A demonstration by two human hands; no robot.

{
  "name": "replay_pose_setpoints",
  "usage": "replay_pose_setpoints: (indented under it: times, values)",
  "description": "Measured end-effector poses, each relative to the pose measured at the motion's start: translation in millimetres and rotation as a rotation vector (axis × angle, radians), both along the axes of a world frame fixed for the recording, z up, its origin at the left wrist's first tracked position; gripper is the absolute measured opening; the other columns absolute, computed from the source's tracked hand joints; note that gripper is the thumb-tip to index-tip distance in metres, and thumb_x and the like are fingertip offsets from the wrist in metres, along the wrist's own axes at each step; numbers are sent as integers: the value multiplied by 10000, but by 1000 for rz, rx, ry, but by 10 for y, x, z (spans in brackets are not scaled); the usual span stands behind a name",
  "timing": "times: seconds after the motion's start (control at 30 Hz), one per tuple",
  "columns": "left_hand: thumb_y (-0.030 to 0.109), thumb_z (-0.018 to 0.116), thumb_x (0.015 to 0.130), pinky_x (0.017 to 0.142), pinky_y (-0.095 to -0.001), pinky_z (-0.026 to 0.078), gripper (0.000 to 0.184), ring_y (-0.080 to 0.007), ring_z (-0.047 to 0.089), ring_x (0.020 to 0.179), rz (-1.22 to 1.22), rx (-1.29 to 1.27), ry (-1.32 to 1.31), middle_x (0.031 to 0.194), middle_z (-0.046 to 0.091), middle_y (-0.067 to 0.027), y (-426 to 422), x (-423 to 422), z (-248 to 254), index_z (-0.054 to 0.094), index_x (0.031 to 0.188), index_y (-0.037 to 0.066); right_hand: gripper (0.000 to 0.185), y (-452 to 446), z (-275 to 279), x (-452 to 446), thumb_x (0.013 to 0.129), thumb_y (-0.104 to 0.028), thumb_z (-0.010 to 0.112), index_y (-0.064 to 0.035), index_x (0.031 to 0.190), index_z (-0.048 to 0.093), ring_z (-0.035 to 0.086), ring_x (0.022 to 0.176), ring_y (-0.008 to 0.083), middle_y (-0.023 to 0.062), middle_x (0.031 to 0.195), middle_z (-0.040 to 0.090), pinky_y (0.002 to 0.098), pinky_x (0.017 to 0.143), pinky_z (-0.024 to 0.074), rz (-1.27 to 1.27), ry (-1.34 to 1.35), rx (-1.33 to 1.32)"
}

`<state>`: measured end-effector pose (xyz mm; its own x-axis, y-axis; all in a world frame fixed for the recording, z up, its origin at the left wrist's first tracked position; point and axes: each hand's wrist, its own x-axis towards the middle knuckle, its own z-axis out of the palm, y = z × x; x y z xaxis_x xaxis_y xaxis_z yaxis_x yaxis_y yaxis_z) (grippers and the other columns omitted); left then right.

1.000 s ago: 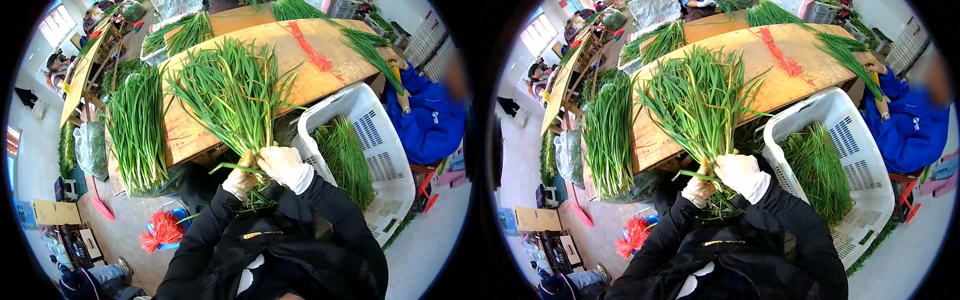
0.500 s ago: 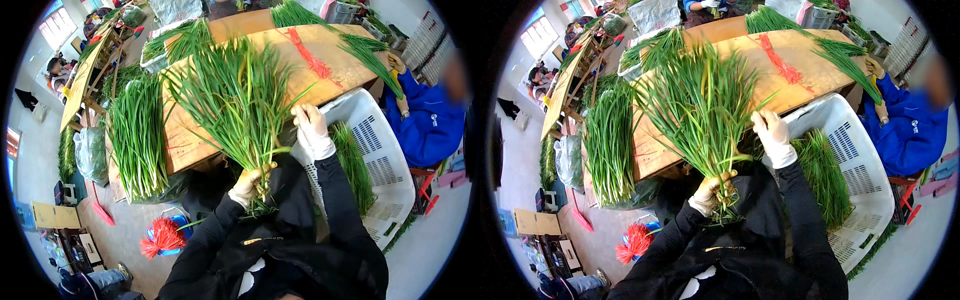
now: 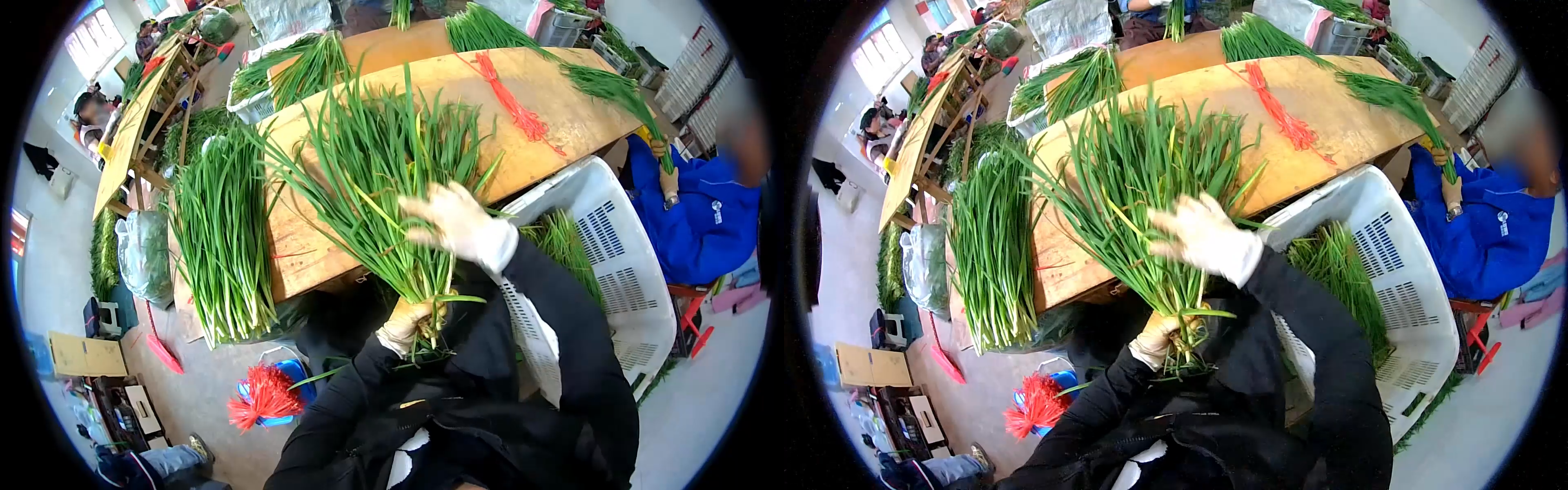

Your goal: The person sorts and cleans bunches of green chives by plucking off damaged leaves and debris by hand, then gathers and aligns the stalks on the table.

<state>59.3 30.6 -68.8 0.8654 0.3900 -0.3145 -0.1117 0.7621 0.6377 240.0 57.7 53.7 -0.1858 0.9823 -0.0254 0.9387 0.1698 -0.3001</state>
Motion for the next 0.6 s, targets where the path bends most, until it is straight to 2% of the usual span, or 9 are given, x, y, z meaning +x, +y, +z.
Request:
replay_pose_setpoints:
  times: [0.13, 0.2, 0.27, 0.3, 0.37, 0.4, 0.47, 0.53, 0.6]
  values:
    - [156, 628, 785, 680, -235, 467, 330, -122, 579, 806, 133, -75, -117, 939, 620, -66, -32, 78, 91, 538, 1069, 13, 590, -608, 33, -11, 851, -514, 399, -120, 1290, 387, 344, 1217, 312, 179, 1261, 423, 488, 1011, 220, 144, -144, 91]
    - [162, 614, 800, 752, -261, 463, 399, -149, 577, 865, 23, 16, -52, 1017, 598, -76, 36, 70, 146, 484, 1144, 7, 519, -558, 29, 357, 871, -433, 444, -112, 1278, 414, 341, 1230, 263, 153, 1280, 421, 427, 1014, 264, 190, 501, 55]
    - [221, 609, 824, 805, -272, 443, 455, -168, 578, 895, -45, 211, 142, 1039, 595, -95, 118, -109, 411, 444, 1186, -2, 446, -613, 120, 728, 875, -369, 481, -80, 1215, 481, 442, 1151, 249, 149, 1227, 483, 348, 963, 343, -258, 745, 162]
    - [241, 604, 830, 822, -273, 432, 460, -160, 562, 922, -29, 379, 245, 1040, 591, -92, 159, -257, 557, 445, 1186, -3, 410, -630, 95, 983, 870, -312, 511, -36, 1174, 518, 473, 1106, 207, 119, 1173, 533, 308, 951, 341, -550, 527, 141]
    - [251, 582, 848, 746, -247, 423, 385, -122, 543, 855, 14, 538, 396, 937, 584, -60, 424, -622, 725, 470, 1120, 2, 423, -639, -495, 1695, 872, -355, 502, -10, 1114, 538, 555, 961, 207, 123, 1027, 602, 288, 858, 402, -762, 328, 323]
    - [239, 566, 861, 653, -220, 425, 310, -93, 539, 760, 36, 523, 444, 833, 582, -32, 586, -801, 777, 495, 1055, 8, 452, -613, -700, 1947, 875, -392, 494, 4, 1089, 537, 563, 953, 203, 134, 1019, 600, 286, 861, 411, -817, 608, 257]
    - [267, 540, 875, 680, -202, 418, 310, -91, 541, 796, 443, 792, 405, 813, 574, -22, 756, -885, 920, 494, 1050, 16, 543, -488, -565, 1858, 878, -466, 448, 21, 1114, 493, 567, 967, 216, 150, 1037, 595, 298, 878, 416, -945, 1185, 65]
    - [316, 508, 884, 979, -318, 314, 483, -212, 418, 1167, 630, 772, 380, 1286, 417, -163, 878, -805, 992, 408, 1226, -10, 646, -238, -563, 1761, 876, -527, 387, 40, 1184, 419, 542, 1023, 249, 183, 1108, 560, 321, 914, 404, -863, 1316, -27]
    - [276, 546, 870, 897, -300, 353, 402, -173, 463, 1034, 718, 363, 339, 1113, 505, -106, 1280, -577, 752, 462, 1180, 35, 897, 148, -573, 1668, 816, -633, 386, 97, 1303, 201, 421, 1174, 309, 264, 1253, 416, 352, 988, 334, -801, 1480, -129]
